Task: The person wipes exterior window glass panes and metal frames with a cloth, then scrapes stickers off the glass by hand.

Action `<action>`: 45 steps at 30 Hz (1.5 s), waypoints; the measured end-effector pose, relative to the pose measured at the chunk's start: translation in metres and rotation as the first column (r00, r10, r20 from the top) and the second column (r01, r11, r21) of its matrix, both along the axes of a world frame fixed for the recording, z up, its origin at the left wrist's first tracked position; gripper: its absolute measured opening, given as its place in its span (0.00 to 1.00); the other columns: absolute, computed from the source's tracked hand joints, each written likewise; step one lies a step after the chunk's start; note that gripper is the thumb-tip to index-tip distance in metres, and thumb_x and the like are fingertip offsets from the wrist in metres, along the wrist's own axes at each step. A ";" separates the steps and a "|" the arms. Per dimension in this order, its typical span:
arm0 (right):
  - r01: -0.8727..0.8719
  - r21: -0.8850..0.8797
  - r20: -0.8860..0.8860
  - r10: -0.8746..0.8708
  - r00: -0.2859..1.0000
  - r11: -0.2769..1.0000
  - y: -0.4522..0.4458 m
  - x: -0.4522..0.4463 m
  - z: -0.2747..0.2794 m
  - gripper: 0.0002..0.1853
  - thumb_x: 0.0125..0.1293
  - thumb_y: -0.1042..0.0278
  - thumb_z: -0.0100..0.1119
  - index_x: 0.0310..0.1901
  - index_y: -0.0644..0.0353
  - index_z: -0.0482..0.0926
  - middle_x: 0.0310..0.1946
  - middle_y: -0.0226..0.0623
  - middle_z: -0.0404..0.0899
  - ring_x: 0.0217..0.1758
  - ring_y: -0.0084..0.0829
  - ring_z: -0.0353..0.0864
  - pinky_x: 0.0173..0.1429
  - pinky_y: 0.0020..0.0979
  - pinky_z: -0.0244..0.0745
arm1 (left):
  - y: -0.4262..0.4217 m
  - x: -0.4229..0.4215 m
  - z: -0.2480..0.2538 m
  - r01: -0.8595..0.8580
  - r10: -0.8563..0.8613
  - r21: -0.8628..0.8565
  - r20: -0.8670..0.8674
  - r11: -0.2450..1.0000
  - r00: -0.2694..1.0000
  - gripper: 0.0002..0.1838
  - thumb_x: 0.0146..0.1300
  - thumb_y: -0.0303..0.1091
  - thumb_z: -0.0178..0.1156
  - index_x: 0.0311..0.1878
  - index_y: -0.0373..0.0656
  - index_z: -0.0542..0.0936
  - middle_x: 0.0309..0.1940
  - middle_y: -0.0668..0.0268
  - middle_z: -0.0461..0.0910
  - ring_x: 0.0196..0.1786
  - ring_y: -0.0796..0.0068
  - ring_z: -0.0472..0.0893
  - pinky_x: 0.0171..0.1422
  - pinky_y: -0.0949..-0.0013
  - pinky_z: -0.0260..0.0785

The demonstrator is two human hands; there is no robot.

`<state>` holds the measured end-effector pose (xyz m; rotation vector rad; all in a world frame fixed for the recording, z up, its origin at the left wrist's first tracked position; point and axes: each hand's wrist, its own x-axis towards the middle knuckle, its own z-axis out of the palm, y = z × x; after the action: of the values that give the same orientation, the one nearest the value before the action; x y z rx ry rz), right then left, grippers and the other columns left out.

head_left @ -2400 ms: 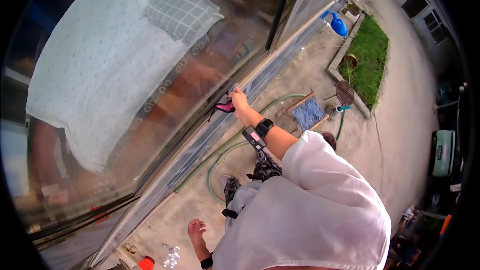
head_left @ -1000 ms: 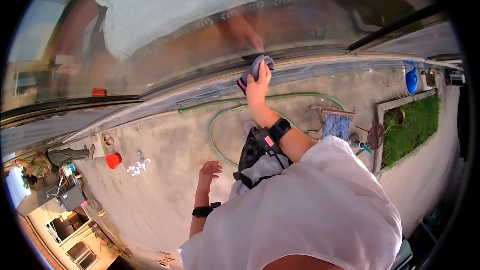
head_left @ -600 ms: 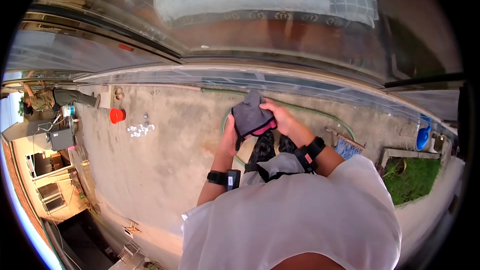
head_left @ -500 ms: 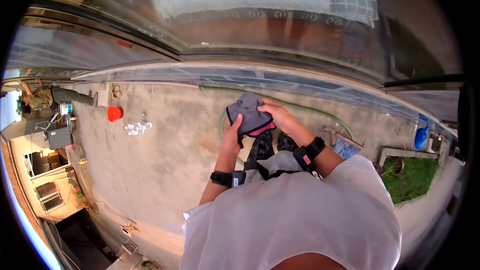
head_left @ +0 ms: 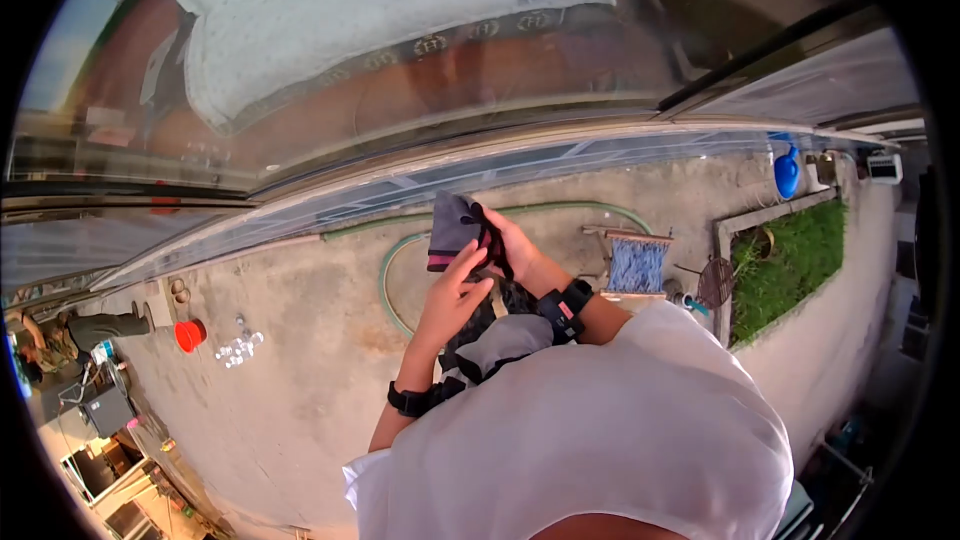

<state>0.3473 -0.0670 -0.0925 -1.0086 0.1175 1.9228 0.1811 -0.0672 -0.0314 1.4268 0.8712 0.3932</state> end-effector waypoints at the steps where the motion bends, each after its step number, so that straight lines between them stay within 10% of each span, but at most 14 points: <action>1: 0.162 0.039 -0.054 -0.160 0.986 0.986 -0.005 0.020 -0.009 0.21 0.66 0.47 0.49 0.50 0.54 0.76 0.44 0.30 0.80 0.45 0.27 0.79 0.51 0.30 0.75 | -0.004 0.000 0.001 -0.037 0.037 -0.018 0.039 0.999 0.999 0.23 0.63 0.31 0.57 0.61 0.38 0.69 0.64 0.56 0.65 0.58 0.70 0.74 0.53 0.74 0.71; 5: 0.658 0.165 -0.040 -0.662 0.748 0.734 -0.021 0.132 -0.025 0.21 0.67 0.48 0.49 0.50 0.55 0.76 0.47 0.32 0.80 0.47 0.29 0.80 0.51 0.29 0.76 | -0.022 -0.044 -0.015 -0.241 0.227 -0.140 -0.108 0.960 0.968 0.17 0.65 0.30 0.54 0.57 0.39 0.73 0.50 0.65 0.77 0.50 0.75 0.78 0.48 0.75 0.71; 11: 0.803 0.330 0.379 -0.848 0.369 0.497 -0.020 0.301 -0.111 0.18 0.68 0.56 0.50 0.53 0.60 0.74 0.49 0.38 0.79 0.48 0.38 0.80 0.55 0.38 0.75 | -0.092 -0.138 -0.053 -0.518 0.406 -0.135 -0.470 0.845 0.784 0.14 0.65 0.33 0.55 0.53 0.44 0.76 0.41 0.68 0.82 0.42 0.79 0.80 0.41 0.75 0.71; 15: 0.739 0.326 0.393 -0.796 0.460 0.589 0.020 0.285 -0.116 0.31 0.67 0.61 0.53 0.69 0.39 0.52 0.54 0.32 0.72 0.49 0.37 0.76 0.49 0.41 0.71 | -0.108 -0.169 -0.057 -0.600 0.417 -0.244 -0.524 0.762 0.743 0.15 0.66 0.36 0.54 0.55 0.44 0.76 0.44 0.67 0.81 0.47 0.76 0.80 0.45 0.73 0.72; 30: 0.664 0.111 0.365 -0.652 0.665 0.739 0.178 -0.154 -0.072 0.37 0.69 0.62 0.49 0.71 0.38 0.37 0.51 0.35 0.71 0.42 0.34 0.78 0.37 0.41 0.73 | -0.068 -0.343 -0.087 -0.658 0.541 -0.322 -0.385 0.680 0.748 0.16 0.66 0.36 0.54 0.55 0.43 0.75 0.43 0.68 0.81 0.45 0.78 0.80 0.43 0.75 0.71; 36: 0.546 0.013 0.124 -0.543 0.831 0.838 0.239 -0.313 -0.079 0.13 0.72 0.63 0.41 0.52 0.59 0.68 0.47 0.40 0.77 0.46 0.39 0.80 0.47 0.46 0.77 | -0.082 -0.420 -0.072 -0.830 0.669 -0.354 -0.491 0.432 0.558 0.16 0.67 0.36 0.52 0.55 0.42 0.75 0.44 0.66 0.81 0.47 0.75 0.80 0.45 0.73 0.71; 45: 0.423 -0.032 -0.058 -0.424 0.904 0.906 0.284 -0.431 -0.059 0.11 0.69 0.64 0.44 0.47 0.58 0.71 0.41 0.38 0.78 0.43 0.37 0.79 0.43 0.43 0.76 | -0.117 -0.448 -0.090 -0.855 0.703 -0.405 -0.502 0.325 0.505 0.17 0.65 0.38 0.55 0.55 0.41 0.74 0.45 0.63 0.80 0.48 0.71 0.79 0.46 0.69 0.72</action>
<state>-0.0837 0.2175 -0.1515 -0.8504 0.3630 1.5546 -0.2673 -0.1840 -0.1210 0.3032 1.7304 0.5970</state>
